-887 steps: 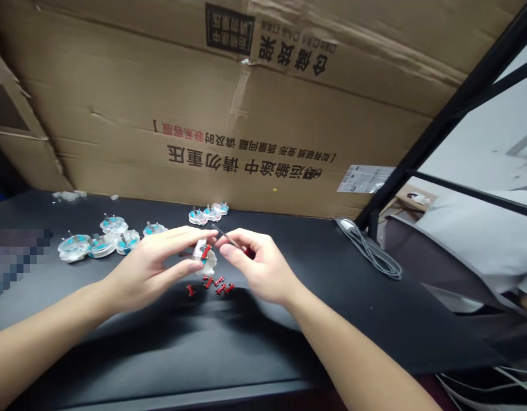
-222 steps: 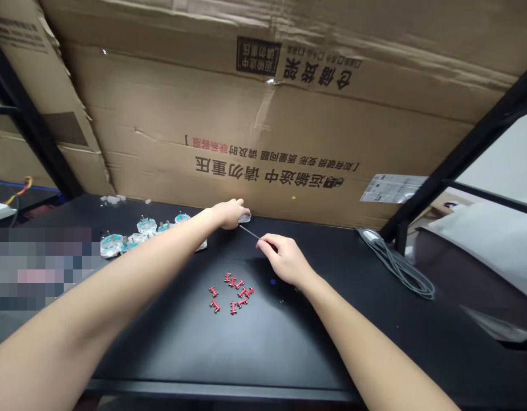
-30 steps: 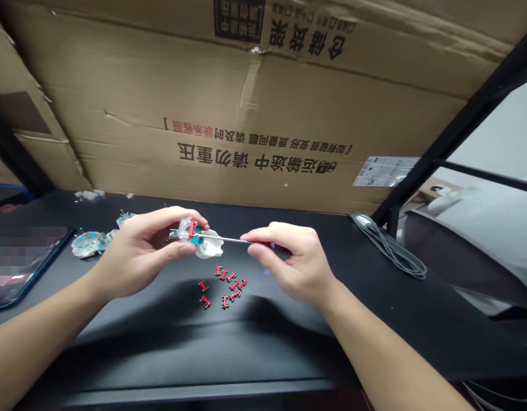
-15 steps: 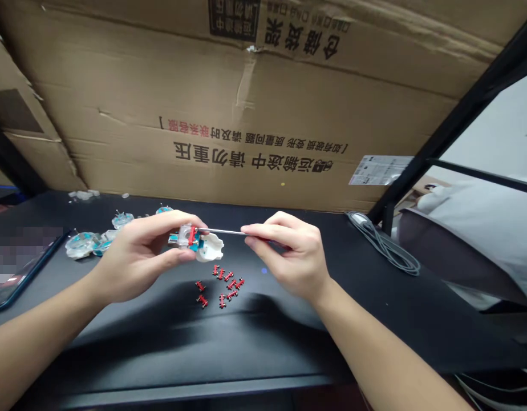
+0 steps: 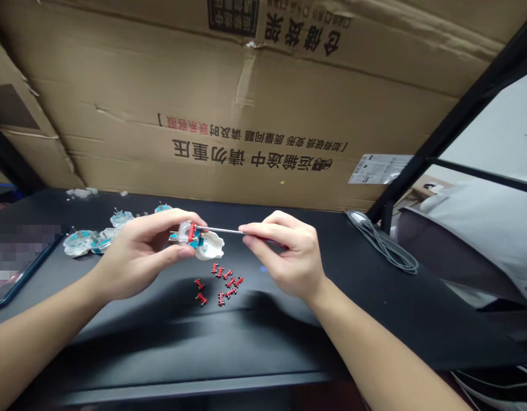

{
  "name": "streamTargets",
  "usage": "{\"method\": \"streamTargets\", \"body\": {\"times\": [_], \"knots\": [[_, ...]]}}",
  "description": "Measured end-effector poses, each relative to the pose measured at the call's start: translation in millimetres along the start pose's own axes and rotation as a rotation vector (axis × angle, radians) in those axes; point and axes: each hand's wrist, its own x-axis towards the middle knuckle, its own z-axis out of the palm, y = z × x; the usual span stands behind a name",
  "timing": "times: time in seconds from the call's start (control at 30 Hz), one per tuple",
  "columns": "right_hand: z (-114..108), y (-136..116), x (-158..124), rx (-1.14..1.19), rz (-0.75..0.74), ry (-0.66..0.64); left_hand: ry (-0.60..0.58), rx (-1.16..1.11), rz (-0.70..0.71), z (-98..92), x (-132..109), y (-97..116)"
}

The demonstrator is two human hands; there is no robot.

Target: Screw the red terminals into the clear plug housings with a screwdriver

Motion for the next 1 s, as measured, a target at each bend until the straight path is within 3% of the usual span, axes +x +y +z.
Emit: {"method": "streamTargets", "body": {"times": [0.2,0.4,0.47,0.57,0.63,0.73,0.87,1.0], "knots": [[-2.9,-0.2,1.1,-0.004,0.030,-0.036,-0.025,0.080,0.065,-1.3,0.3,-0.4],[-5.0,1.3,5.8,0.102,0.309,-0.408,-0.148,0.337,0.339,-9.9,2.5,-6.2],[-4.9,1.7,5.4,0.016,0.234,-0.342,-0.156,0.309,0.264,-8.3,2.4,-5.9],[-7.8,2.0,4.5,-0.268,-0.093,-0.096,-0.173,0.081,-0.064,-0.2,2.4,-4.2],[-11.1,2.5,4.9,-0.355,-0.212,-0.021,-0.195,-0.091,-0.217,5.3,2.7,-4.6],[-13.5,4.1,6.4,-0.143,-0.029,-0.078,-0.138,-0.197,-0.244,7.9,3.4,-7.3],[-8.7,6.7,5.1,0.331,0.321,-0.127,-0.030,-0.121,-0.135,2.6,3.8,-7.8],[-4.0,7.1,2.0,0.465,0.427,-0.064,-0.047,0.099,-0.013,-2.5,3.8,-6.0]]}}
